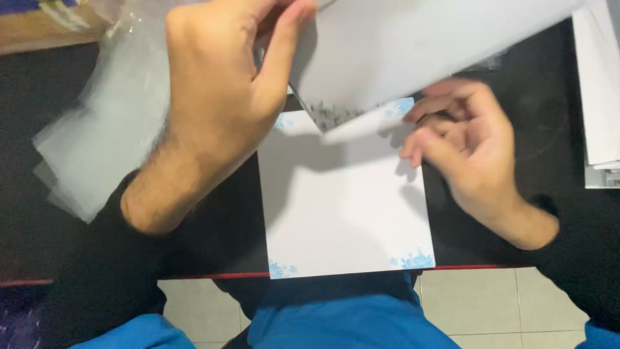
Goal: Folding printed cards and inserting them into clear plastic sleeves
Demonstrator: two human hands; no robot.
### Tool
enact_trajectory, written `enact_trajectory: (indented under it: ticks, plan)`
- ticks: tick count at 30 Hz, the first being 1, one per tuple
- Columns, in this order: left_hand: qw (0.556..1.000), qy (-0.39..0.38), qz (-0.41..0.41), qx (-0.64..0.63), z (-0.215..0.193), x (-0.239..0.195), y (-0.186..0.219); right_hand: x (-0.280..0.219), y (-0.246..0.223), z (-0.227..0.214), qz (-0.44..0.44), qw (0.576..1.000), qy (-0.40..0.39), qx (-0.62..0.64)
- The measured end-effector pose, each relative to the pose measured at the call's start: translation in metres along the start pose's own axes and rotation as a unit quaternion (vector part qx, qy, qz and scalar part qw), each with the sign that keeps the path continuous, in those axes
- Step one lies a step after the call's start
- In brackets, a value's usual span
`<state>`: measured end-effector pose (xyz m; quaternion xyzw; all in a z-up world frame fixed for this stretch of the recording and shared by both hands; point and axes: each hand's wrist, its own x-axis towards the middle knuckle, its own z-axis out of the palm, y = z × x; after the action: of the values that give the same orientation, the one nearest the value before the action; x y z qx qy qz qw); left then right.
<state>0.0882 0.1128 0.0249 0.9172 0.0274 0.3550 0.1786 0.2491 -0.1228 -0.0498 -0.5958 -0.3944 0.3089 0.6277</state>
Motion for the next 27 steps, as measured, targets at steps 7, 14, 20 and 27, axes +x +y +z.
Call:
enact_trajectory:
  ticks: [7,14,20,27]
  plan:
    - [0.912,-0.207,-0.255,-0.246,-0.026,-0.039,0.034,-0.01,0.022,-0.022,0.042,0.987,-0.012,0.153]
    - [0.8,-0.262,-0.368,-0.395,-0.018,-0.06,0.019,-0.02,0.033,-0.047,0.047,0.916,-0.185,0.352]
    - [0.79,-0.275,-0.362,-0.411,-0.016,-0.062,0.026,-0.005,-0.005,-0.015,0.093,0.948,-0.188,0.238]
    - [0.777,-0.283,-0.279,-0.489,-0.012,-0.066,0.027,-0.005,0.003,-0.001,0.241,0.964,0.035,0.11]
